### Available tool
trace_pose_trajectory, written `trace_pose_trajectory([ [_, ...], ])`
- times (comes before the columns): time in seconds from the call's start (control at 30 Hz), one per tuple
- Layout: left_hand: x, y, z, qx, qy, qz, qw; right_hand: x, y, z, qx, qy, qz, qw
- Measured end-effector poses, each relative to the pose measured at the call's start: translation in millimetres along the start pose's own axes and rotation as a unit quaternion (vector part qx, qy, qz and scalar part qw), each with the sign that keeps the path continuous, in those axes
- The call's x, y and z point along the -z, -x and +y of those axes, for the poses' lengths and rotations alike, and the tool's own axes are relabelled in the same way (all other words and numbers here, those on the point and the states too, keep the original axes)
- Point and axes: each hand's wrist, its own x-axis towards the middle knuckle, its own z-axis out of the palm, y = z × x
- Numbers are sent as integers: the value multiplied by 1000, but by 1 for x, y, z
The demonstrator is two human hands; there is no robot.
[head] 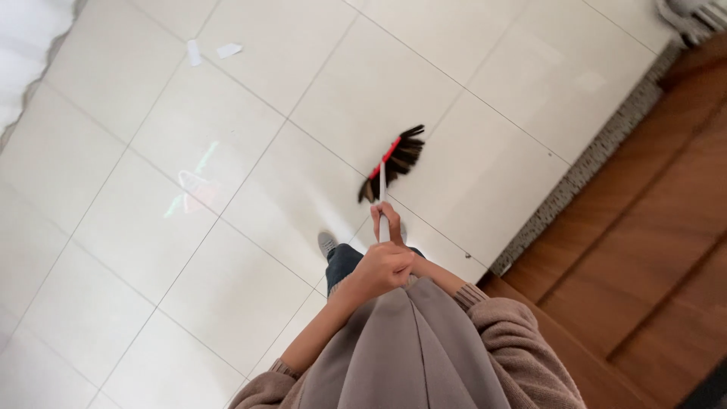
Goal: Sweeping the indoor floor and outdoor entrance area of a shop.
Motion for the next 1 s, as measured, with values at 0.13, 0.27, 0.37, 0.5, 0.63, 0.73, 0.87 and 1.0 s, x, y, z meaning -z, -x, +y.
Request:
trace_pose_trajectory([
  [0.13,-40,14,-64,15,-73,11,997,-29,-39,15,3,-28,-20,999],
  [0.27,-41,4,-83,-8,-106,4,994,-35,-71,9,27,-17,-75,997],
  [0.37,16,-16,-37,-36,-34,37,998,-30,-87,-40,102,18,-128,986],
  [0.5,68,-6,20,-97,176,94,975,-9,-80,-93,297,122,-161,933],
  [0.63,109,13,66,-106,372,85,918,21,-48,-189,380,134,-162,901],
  [0.73,100,18,32,-146,481,117,857,49,-22,-163,375,156,-137,903],
  [0.87,30,-1,-55,38,473,136,870,110,12,-9,264,223,-69,936],
  [1.0,-52,-22,-87,261,433,85,859,182,23,45,149,409,-73,897],
])
